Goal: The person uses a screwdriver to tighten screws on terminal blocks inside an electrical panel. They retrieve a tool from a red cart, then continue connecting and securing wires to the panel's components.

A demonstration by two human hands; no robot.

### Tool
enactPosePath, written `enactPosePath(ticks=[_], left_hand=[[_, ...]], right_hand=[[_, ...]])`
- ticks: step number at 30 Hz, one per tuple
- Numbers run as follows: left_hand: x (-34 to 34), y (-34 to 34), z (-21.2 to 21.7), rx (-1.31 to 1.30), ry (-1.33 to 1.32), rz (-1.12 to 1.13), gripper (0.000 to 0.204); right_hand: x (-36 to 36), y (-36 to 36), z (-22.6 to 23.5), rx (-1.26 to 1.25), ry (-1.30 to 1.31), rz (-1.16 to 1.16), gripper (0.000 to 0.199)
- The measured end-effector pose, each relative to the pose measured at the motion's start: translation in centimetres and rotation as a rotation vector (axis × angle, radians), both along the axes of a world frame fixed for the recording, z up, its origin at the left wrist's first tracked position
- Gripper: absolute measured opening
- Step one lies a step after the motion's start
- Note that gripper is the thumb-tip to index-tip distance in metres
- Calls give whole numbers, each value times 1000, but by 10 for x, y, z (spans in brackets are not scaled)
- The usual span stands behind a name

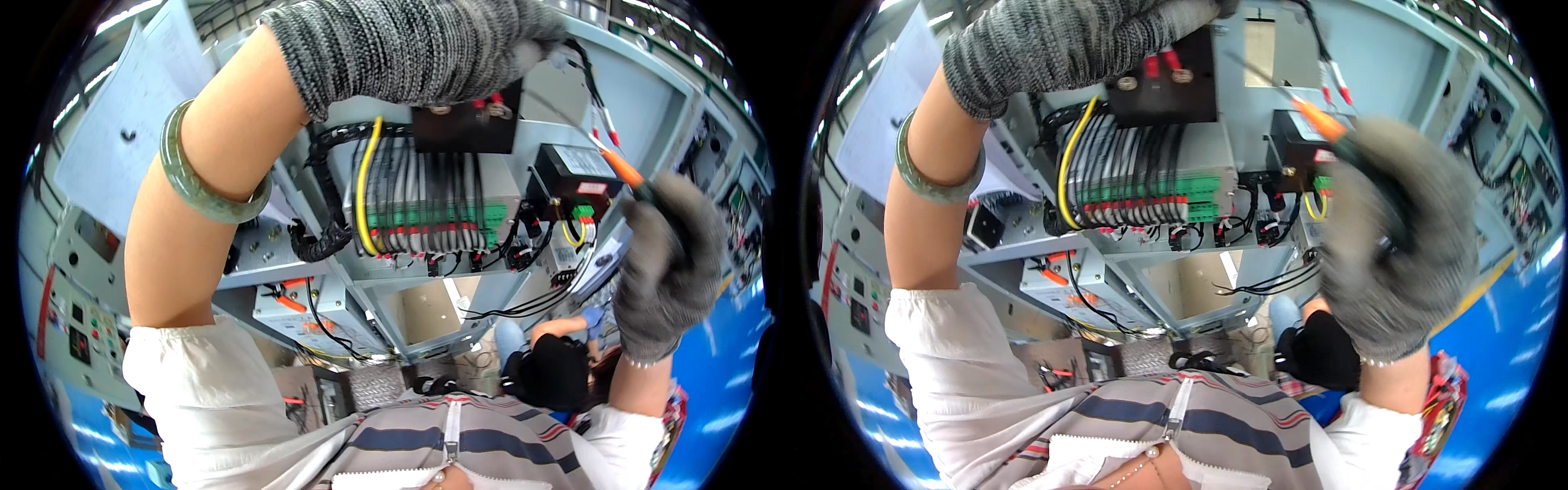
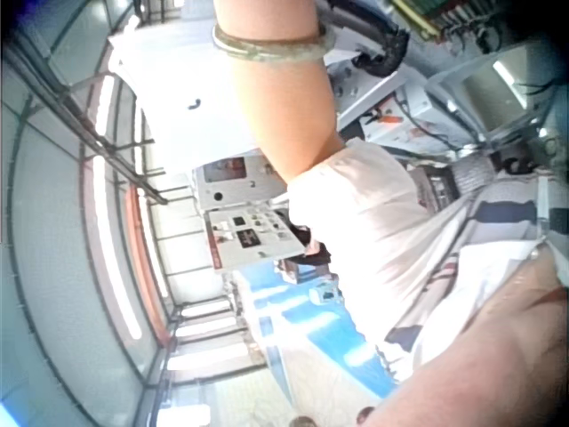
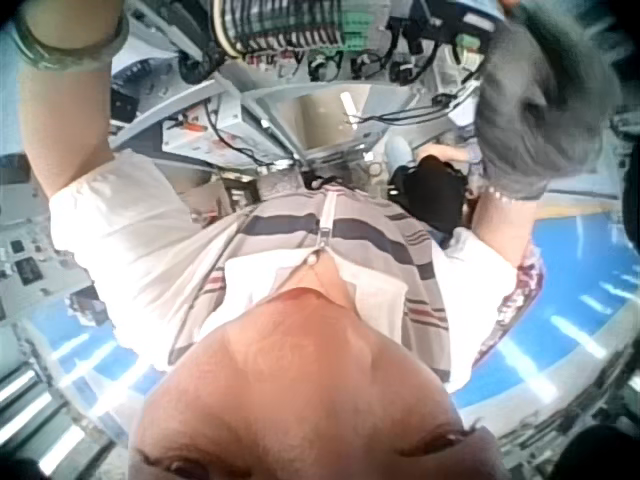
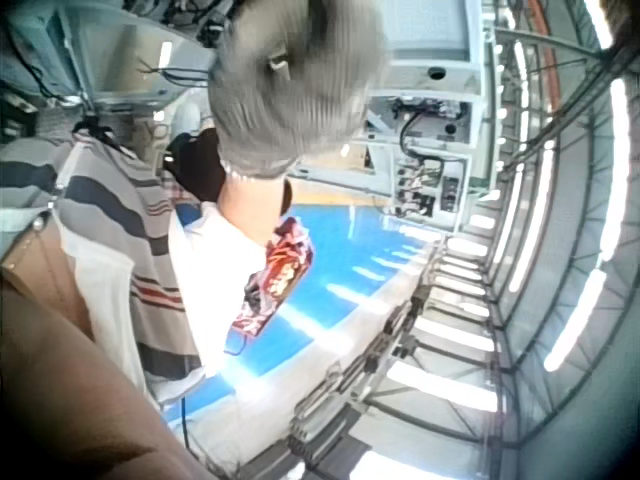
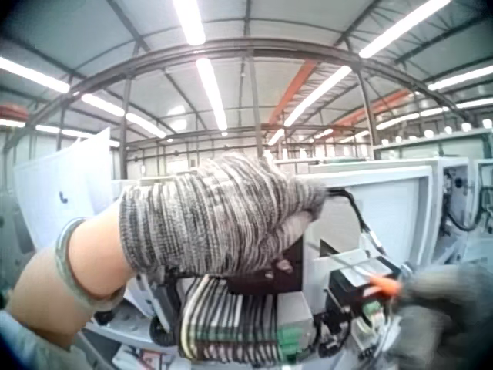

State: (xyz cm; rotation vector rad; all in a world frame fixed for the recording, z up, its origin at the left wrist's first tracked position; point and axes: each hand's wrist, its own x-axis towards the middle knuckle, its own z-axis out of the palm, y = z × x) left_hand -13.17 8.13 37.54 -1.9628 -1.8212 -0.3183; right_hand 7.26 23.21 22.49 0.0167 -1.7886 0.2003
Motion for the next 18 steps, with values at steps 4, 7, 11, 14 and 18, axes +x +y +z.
enactPosePath(ticks=[4,7,11,14,18], left_hand=[[-19,-49,-11,442,179,-364,20],[-22,-141,-57,607,529,6,30],[-27,-199,-163,946,-300,8,21],[-24,-219,-232,1146,-671,249,14],[-46,-246,-290,1026,-932,696,19]], right_hand=[[11,12,-40,-373,182,204,47],[8,6,-63,-554,-31,355,48],[7,-17,-91,-798,-147,705,52],[8,-32,-108,-1013,-246,914,56],[4,-53,-132,-994,-600,911,51]])
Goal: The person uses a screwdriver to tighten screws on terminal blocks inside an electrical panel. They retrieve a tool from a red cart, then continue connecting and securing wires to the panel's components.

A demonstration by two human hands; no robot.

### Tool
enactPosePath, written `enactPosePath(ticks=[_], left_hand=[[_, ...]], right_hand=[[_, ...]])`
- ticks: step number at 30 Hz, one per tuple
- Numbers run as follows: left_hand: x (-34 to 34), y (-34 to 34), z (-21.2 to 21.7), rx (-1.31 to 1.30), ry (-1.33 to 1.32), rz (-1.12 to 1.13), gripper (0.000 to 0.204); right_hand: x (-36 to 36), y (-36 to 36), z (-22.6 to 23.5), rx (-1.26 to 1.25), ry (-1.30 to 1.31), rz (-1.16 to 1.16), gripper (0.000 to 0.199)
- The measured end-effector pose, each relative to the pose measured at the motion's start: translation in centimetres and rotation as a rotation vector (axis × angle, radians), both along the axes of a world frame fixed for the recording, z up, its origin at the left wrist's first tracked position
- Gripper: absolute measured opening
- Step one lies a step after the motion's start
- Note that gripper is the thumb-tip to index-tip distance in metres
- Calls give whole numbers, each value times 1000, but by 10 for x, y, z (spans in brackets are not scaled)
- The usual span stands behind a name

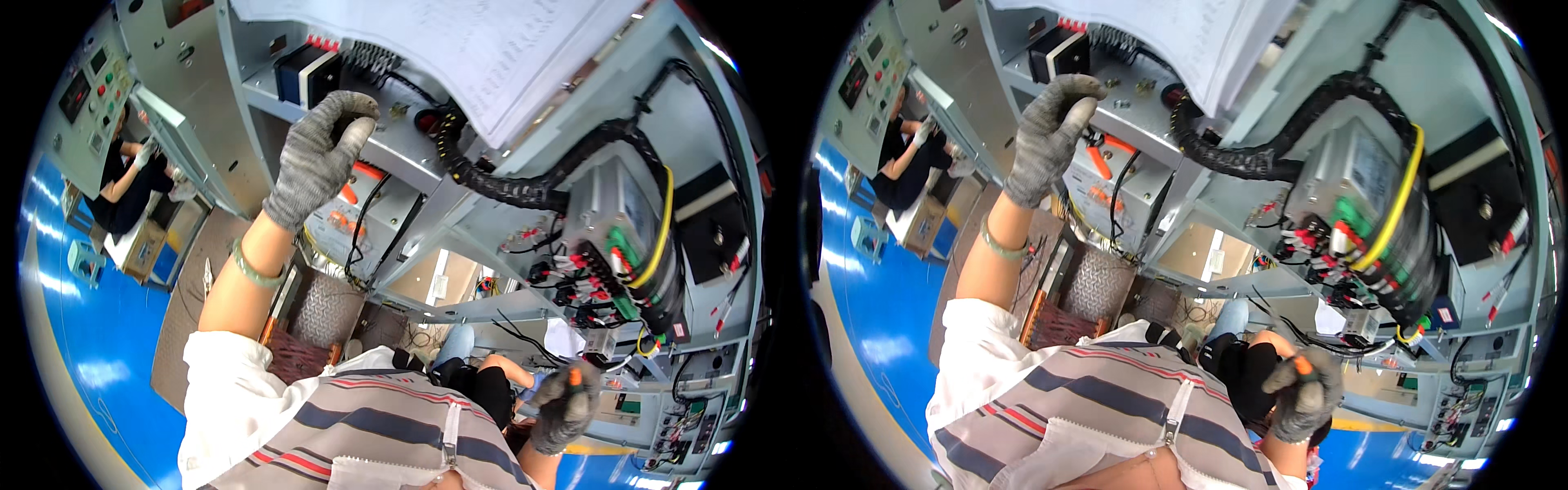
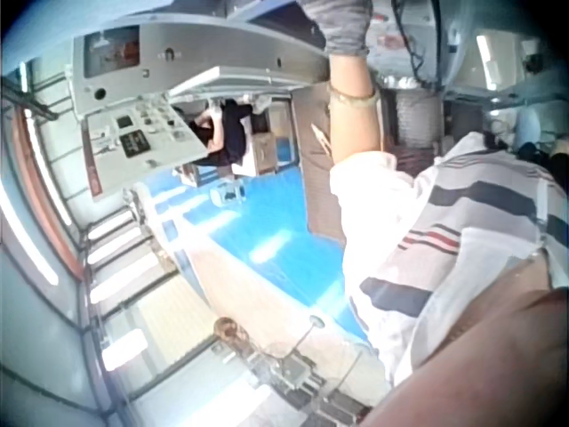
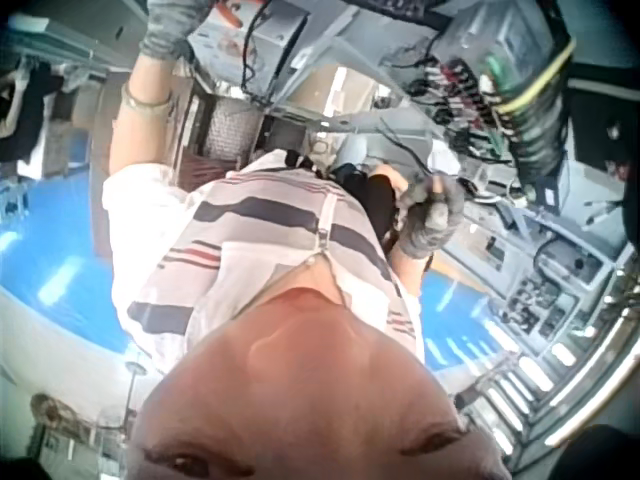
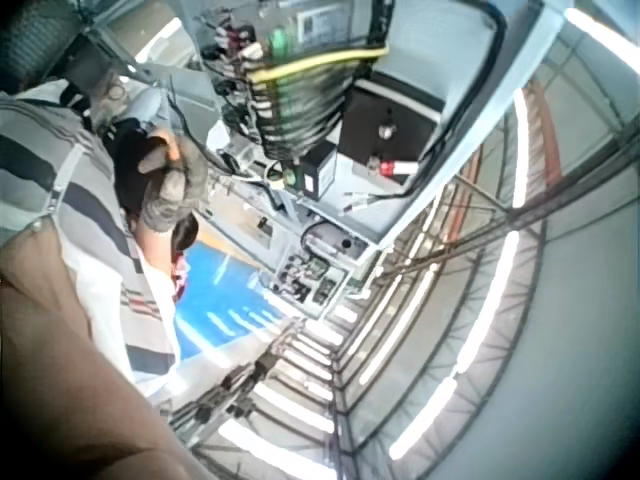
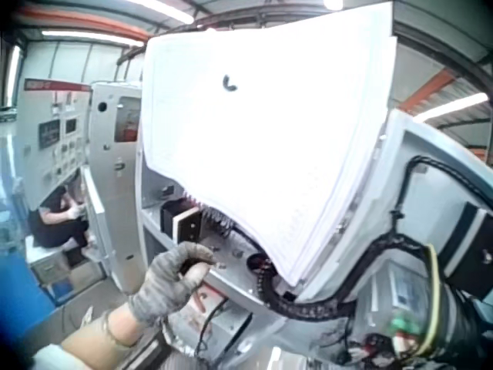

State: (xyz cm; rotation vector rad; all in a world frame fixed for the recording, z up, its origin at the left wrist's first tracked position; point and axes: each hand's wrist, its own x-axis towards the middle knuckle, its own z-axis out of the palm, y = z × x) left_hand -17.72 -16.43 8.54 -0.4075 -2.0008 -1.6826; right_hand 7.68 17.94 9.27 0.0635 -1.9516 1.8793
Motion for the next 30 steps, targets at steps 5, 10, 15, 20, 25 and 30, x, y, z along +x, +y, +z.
enactPosePath(ticks=[5,10,15,20,25,30], left_hand=[[-41,-24,-29,-322,-51,103,22],[-87,-21,-27,-662,14,99,26],[-124,-8,-38,-409,-13,26,27],[-169,10,-44,-866,-211,44,25],[-182,0,-43,-1293,232,155,29],[-123,-7,-27,-641,-177,-146,24]], right_hand=[[-2,-26,-33,-25,-245,119,46],[0,-28,-46,-97,-365,172,45],[1,-22,-49,-95,-429,152,48],[-1,-20,-55,-125,-403,157,48],[-4,-18,-57,-148,-419,151,48],[-14,-21,-61,-227,-363,185,46]])
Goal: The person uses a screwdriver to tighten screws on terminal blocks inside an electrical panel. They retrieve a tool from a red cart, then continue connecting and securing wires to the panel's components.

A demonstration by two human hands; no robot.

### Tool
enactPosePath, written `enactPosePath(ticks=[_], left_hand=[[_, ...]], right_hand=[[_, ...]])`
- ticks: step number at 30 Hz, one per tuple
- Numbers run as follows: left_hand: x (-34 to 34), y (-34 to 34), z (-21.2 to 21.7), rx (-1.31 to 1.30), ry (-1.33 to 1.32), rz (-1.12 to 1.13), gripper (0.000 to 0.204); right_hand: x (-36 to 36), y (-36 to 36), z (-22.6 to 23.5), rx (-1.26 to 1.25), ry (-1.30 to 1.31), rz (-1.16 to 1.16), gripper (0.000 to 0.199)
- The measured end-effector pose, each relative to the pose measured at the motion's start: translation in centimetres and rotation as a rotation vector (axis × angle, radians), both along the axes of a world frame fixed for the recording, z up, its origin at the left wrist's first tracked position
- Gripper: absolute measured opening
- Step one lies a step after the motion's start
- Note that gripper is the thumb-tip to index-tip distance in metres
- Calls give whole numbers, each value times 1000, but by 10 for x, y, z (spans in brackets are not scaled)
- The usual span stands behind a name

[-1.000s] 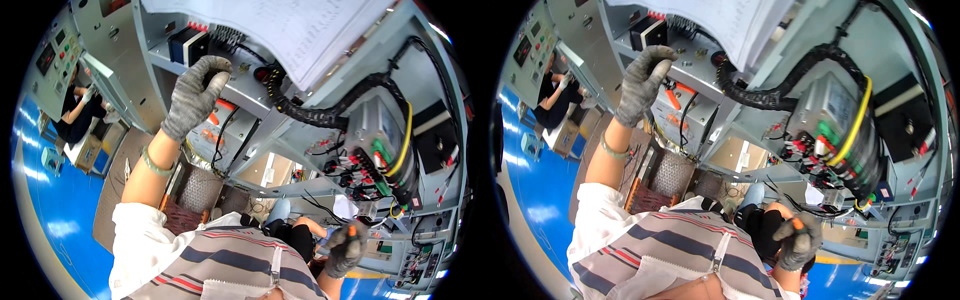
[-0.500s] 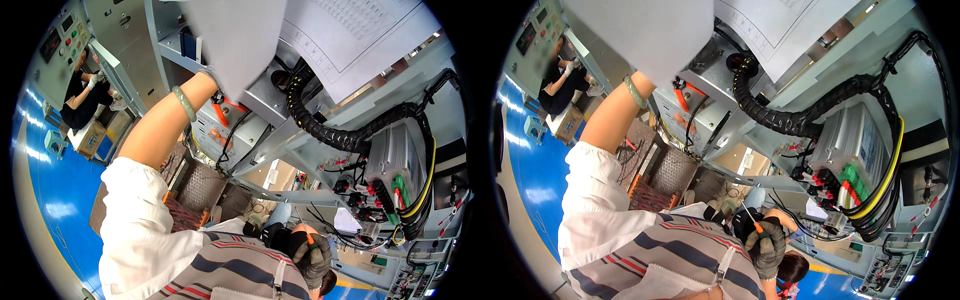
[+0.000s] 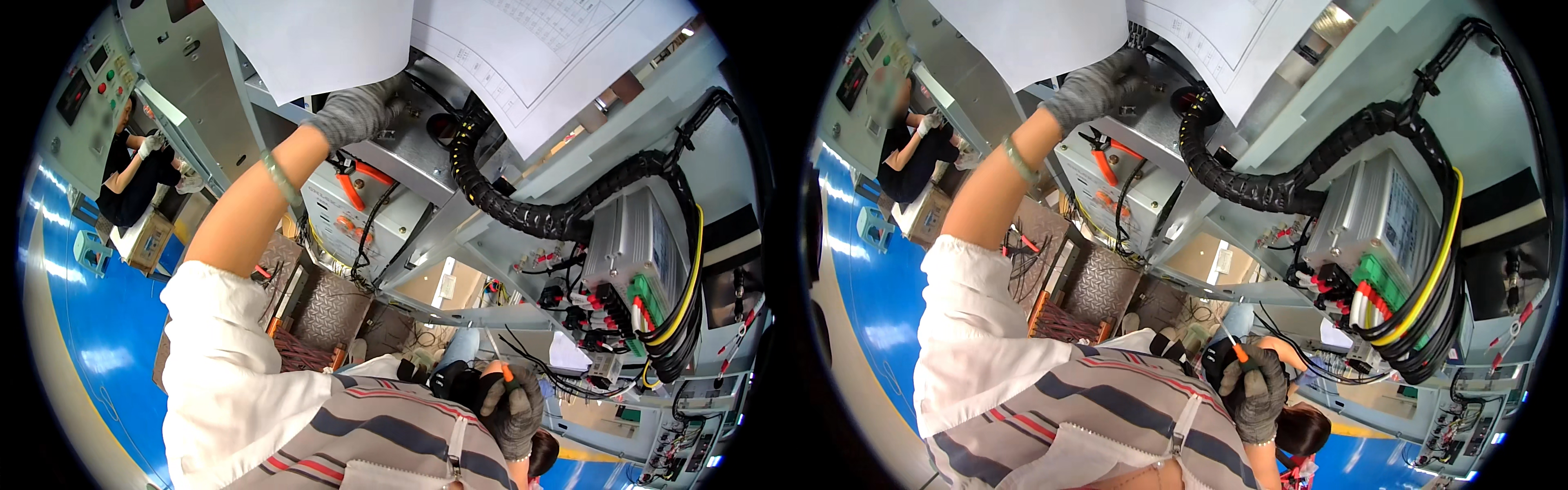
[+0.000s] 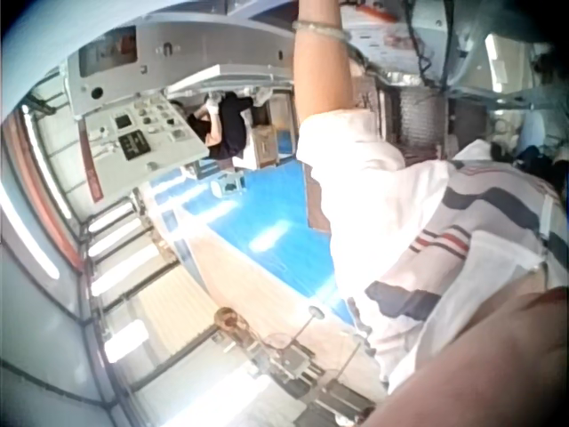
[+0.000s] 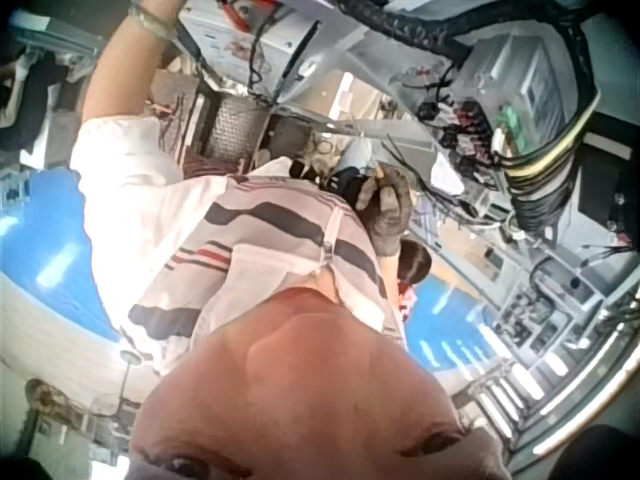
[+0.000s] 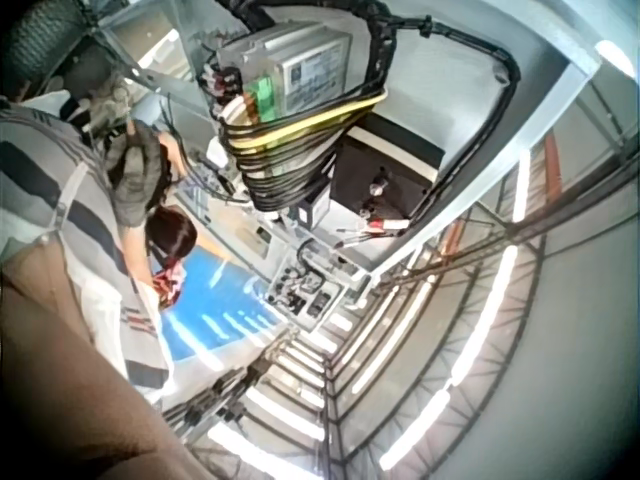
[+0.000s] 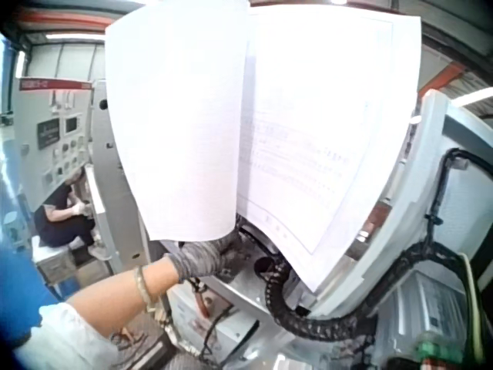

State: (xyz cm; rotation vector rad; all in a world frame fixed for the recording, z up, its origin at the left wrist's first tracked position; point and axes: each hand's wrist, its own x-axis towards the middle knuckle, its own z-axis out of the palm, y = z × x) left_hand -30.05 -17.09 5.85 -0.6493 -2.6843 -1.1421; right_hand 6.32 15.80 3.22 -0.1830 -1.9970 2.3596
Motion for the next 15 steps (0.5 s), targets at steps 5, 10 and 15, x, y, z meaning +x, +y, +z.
enactPosePath(ticks=[5,10,15], left_hand=[[108,12,-4,1027,-632,-271,19],[190,55,-31,1306,-967,-331,17],[224,83,-33,1119,-982,-287,12]], right_hand=[[-16,-8,4,-106,-4,63,51],[-44,-17,22,194,-187,89,38],[-74,-39,26,331,-40,12,30]])
